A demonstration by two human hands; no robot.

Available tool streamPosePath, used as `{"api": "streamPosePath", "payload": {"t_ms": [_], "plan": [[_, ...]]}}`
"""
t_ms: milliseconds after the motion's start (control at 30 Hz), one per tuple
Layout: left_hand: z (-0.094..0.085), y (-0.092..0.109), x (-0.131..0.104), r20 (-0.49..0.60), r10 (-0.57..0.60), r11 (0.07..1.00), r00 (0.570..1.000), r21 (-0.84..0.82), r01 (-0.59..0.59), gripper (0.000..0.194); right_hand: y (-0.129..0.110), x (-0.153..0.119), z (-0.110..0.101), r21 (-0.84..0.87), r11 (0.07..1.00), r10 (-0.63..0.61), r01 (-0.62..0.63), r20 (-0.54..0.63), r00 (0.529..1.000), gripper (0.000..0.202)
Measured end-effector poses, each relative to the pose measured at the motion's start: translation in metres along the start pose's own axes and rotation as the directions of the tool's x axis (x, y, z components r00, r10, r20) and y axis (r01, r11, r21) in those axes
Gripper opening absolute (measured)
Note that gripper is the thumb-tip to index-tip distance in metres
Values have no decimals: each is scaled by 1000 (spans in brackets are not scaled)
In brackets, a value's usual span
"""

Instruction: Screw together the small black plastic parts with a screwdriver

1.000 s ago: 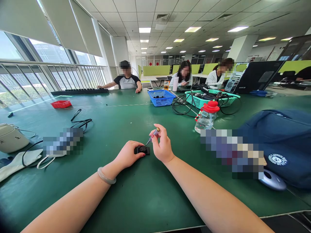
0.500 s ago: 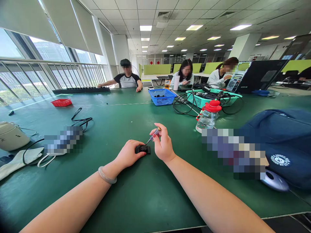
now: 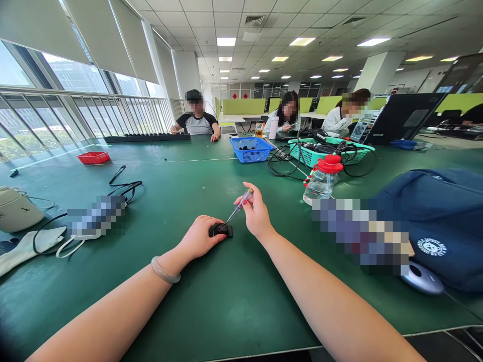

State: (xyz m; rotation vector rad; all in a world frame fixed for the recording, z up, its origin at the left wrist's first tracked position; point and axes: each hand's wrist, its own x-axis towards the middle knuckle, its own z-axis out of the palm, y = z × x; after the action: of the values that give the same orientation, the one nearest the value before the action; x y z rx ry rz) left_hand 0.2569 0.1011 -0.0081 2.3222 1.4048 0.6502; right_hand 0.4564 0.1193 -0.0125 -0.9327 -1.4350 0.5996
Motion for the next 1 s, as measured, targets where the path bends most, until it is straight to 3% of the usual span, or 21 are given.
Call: {"api": "streamPosePath", "payload": {"t_ms": [533, 667, 1000], "plan": [[-2, -5, 3, 12, 15, 1000, 1000, -14, -15, 31, 5, 2, 0, 37, 978, 207, -204, -103, 973, 48], [-7, -7, 3, 60, 28, 1000, 998, -4, -28, 33, 4, 2, -1, 23, 977, 214, -212, -115, 970, 45], [-4, -6, 4, 54, 35, 999, 998, -9, -34, 33, 10, 1, 4, 58, 979, 198, -195, -57, 979, 55]]}}
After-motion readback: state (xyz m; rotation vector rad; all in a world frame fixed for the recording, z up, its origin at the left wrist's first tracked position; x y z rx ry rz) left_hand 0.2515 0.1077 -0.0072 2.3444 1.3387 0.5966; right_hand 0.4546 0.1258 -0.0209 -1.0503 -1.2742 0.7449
